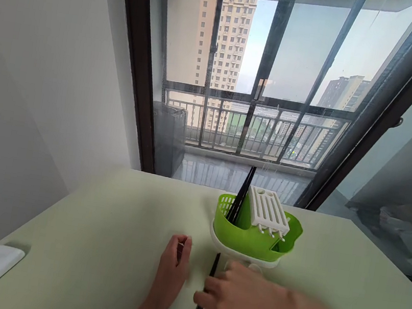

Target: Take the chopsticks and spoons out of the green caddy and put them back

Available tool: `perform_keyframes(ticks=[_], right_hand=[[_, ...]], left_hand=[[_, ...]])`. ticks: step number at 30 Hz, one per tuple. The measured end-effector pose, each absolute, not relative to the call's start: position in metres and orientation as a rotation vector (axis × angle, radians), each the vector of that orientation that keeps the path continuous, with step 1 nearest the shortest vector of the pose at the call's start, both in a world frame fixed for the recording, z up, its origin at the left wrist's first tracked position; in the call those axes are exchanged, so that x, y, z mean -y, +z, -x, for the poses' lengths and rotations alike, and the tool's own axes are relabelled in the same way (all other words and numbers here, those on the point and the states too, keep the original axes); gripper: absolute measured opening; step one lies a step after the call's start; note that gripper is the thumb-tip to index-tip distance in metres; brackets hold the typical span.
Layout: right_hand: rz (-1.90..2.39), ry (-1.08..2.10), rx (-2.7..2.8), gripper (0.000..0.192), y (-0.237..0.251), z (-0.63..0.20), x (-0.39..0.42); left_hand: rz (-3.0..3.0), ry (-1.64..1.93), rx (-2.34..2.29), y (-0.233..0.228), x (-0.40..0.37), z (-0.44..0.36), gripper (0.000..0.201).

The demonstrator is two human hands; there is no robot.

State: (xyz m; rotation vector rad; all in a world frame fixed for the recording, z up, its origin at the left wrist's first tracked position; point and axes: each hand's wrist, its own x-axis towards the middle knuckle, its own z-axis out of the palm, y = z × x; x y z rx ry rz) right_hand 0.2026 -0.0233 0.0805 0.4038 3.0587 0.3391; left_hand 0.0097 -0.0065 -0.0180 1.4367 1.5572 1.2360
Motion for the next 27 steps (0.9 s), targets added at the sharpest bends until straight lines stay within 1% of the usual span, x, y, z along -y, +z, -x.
perform_keyframes(ticks=[2, 4, 9, 16, 21, 24, 27], right_hand=[[-0.353, 0.382, -3.078, 0.008, 0.063, -0.198, 0.026], [-0.329, 0.404, -3.11, 0.006, 0.049, -0.194, 0.026], [-0.282, 0.351, -3.095, 0.011, 0.036, -0.185, 0.023], [-0.304, 0.251, -3.113, 0.014, 0.038, -0.173, 0.026], [-0.473, 0.176, -3.128, 0.017, 0.041, -0.167, 0.027], [-0.377, 0.248, -3.149, 0.021, 0.046, -0.173, 0.024], [-0.365, 0.38, -3.104, 0.017, 0.064, -0.182, 0.021]], left_hand=[[-1.414, 1.228, -1.573, -0.017, 0.006, -0.01, 0.046], [-1.409, 1.22, -1.575, -0.017, 0.006, -0.01, 0.047], [-1.409, 1.217, -1.556, -0.017, 0.006, -0.01, 0.048], [-1.404, 1.219, -1.504, -0.017, 0.005, -0.01, 0.047], [-1.435, 1.234, -1.504, -0.016, 0.004, -0.008, 0.047], [-1.416, 1.269, -1.487, -0.016, 0.004, -0.007, 0.046], [-1.373, 1.311, -1.451, -0.014, 0.004, -0.008, 0.044]])
